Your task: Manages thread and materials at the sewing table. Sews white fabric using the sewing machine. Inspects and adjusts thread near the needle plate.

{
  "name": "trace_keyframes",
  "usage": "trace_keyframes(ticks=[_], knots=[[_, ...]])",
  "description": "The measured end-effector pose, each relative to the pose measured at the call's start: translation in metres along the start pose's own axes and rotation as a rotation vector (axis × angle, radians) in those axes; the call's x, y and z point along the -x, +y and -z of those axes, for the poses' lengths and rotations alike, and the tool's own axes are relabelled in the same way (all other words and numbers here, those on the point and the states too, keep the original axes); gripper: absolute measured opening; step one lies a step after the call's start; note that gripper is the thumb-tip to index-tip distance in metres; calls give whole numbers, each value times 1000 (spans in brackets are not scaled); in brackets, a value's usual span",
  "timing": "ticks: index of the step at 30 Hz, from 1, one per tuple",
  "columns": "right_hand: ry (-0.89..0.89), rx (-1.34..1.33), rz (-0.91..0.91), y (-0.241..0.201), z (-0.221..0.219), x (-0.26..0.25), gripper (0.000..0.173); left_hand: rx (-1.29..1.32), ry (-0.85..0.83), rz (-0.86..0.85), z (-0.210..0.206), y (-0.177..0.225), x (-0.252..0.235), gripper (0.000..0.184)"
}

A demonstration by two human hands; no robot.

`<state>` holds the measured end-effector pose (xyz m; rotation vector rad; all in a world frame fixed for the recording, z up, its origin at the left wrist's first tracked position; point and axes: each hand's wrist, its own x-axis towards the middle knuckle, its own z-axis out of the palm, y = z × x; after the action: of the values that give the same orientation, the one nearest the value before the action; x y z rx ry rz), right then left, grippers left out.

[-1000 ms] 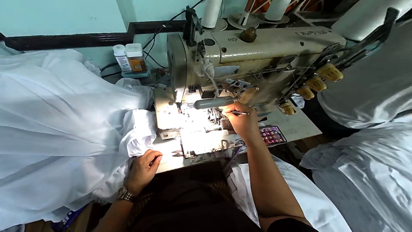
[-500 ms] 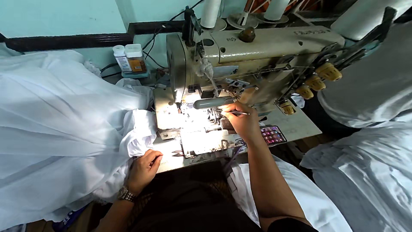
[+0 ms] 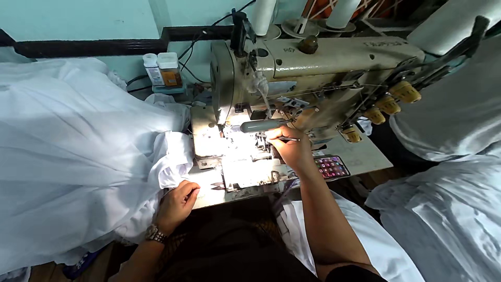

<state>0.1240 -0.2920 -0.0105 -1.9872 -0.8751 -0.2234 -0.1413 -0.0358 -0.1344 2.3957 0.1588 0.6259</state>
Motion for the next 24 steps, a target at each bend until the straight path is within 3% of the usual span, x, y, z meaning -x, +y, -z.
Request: trace_keyframes(ticks=[24], knots=[[13,-38,-19,-1,2,0,13,14,16,-27,-2,-1,0,26]])
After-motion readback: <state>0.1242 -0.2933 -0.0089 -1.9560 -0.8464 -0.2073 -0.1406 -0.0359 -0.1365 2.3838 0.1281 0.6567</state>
